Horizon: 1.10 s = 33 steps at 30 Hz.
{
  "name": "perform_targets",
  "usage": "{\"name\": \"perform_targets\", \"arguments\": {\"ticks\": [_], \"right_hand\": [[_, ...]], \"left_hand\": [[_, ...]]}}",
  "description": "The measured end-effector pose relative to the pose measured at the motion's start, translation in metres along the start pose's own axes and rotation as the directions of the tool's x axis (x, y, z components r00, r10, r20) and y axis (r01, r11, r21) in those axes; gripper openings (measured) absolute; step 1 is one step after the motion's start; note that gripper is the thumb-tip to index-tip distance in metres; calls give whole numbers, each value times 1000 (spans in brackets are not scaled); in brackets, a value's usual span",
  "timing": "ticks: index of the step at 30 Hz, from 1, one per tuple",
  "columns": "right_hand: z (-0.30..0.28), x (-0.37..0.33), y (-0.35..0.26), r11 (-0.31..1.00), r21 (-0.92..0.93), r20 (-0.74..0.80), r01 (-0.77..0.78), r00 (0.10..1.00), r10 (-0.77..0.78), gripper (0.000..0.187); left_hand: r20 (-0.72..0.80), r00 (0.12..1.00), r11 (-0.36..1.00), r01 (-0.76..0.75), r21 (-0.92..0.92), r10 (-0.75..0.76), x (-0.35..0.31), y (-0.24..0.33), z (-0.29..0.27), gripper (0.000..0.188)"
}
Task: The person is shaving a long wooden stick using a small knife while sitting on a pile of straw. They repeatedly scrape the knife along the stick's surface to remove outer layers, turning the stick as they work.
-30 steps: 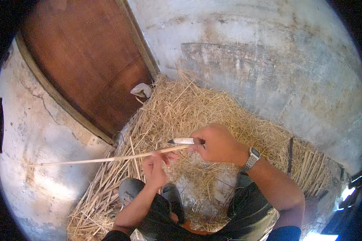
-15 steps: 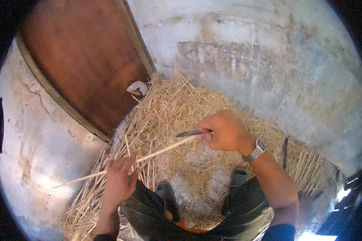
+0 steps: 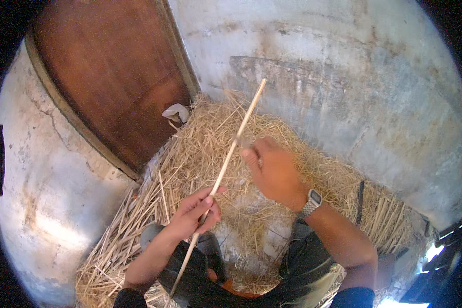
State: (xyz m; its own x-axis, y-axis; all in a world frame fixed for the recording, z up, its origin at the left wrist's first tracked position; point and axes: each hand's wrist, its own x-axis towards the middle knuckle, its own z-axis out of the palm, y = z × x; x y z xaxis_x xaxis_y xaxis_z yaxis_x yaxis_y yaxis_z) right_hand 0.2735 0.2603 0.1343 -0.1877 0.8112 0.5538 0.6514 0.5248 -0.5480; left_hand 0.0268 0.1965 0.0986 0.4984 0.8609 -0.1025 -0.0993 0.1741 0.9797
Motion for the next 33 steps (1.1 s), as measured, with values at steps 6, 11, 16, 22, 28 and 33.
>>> {"name": "perform_targets", "arguments": {"ticks": [6,11,16,22,28,33], "right_hand": [[35,-28,-16,996,-85,370,-10,928,41,49],[51,-43,-29,985,-159,528,73,849,23,49],[64,-30,-23,947,-284,444,151,896,-10,50],[63,-11,6,926,-331,304,184,949,-81,49],[69,8,5,886,-414,239,207,964,-114,48],[63,36,36,912,-400,70,92,995,-70,46]], "left_hand": [[-57,991,990,-123,-61,120,16,-29,4,40],[-93,993,927,28,-375,-67,4,-40,-3,38],[-84,988,861,71,-504,-131,-1,-30,-12,39],[-73,987,858,85,-507,-142,-13,-24,-7,42],[-100,991,893,35,-448,-89,-13,-16,-12,41],[-114,993,906,-11,-423,-41,-13,-13,-10,41]]}}
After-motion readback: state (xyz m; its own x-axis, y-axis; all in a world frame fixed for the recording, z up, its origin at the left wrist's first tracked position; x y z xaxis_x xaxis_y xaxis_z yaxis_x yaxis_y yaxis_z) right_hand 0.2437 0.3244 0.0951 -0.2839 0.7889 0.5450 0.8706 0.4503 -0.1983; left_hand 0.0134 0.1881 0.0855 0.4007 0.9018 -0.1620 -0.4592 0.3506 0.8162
